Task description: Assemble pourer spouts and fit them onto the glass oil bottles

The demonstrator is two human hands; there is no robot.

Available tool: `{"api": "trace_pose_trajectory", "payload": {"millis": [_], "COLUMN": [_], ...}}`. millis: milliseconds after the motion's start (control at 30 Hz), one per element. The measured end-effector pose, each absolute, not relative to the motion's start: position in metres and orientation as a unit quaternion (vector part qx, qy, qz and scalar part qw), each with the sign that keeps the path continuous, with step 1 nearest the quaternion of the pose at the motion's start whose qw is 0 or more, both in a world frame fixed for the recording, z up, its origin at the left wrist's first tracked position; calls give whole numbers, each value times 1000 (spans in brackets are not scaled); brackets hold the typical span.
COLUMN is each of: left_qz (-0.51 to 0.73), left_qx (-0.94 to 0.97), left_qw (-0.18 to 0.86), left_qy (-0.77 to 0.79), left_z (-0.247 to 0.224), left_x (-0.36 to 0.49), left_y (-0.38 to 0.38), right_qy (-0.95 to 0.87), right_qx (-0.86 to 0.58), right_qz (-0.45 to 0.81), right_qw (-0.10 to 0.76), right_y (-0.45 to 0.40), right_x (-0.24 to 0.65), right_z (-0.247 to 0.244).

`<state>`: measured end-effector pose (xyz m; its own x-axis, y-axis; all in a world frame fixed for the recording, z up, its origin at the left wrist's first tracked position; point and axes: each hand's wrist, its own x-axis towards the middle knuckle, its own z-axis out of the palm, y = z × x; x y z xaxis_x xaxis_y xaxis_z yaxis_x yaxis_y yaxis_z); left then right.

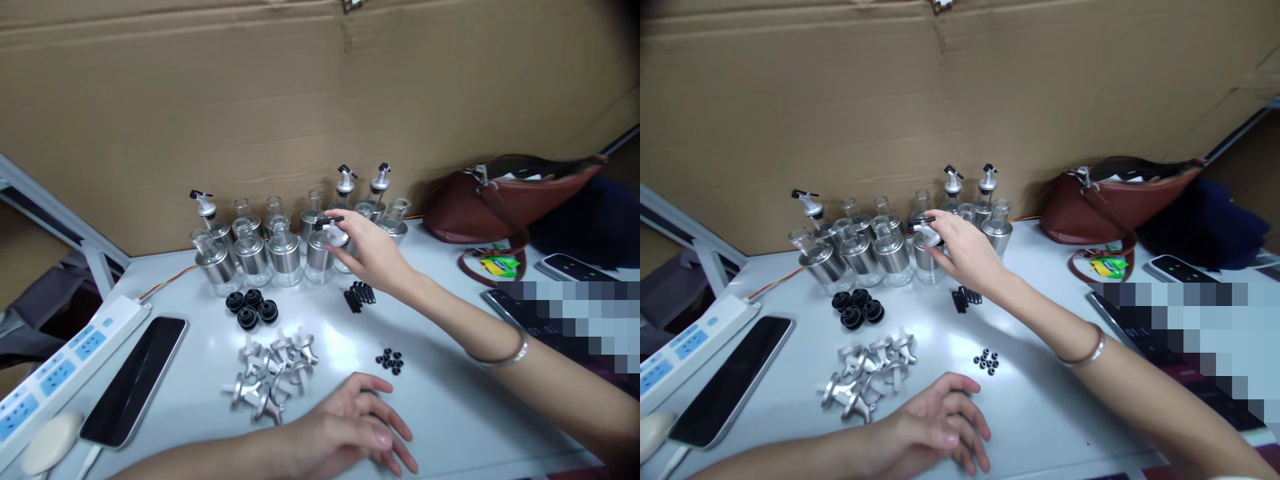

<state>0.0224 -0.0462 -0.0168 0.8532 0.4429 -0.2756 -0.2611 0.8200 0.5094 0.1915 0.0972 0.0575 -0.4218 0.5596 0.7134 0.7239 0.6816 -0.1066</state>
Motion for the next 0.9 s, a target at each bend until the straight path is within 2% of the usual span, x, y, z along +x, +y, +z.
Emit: {"api": "trace_pose_trajectory", "payload": {"millis": [100,200,267,433,533,667,800,900], "left_qz": [189,194,198,216,227,241,260,277], "left_qx": [232,236,238,230,226,215,213,222], "left_qw": [934,933,932,929,922,909,893,888], "left_qy": [196,192,191,192,216,264,299,291], "left_z": [-16,-18,-19,-19,-14,-9,-8,-11], "left_x": [22,23,24,24,24,26,29,30], "left_y": [-46,-47,-47,-48,-47,-48,-50,-51], "right_qy": [-844,-827,-818,-839,-861,-896,-918,-932], "right_qx": [-371,-364,-352,-300,-306,-306,-277,-244], "right_qz": [-134,-137,-101,36,79,29,-13,18], "right_qw": [363,406,444,453,399,319,283,269], "right_y": [100,90,74,22,2,-6,-6,-4], "right_x": [193,191,189,186,187,186,187,193], "right_z": [56,55,53,40,31,22,20,24]}}
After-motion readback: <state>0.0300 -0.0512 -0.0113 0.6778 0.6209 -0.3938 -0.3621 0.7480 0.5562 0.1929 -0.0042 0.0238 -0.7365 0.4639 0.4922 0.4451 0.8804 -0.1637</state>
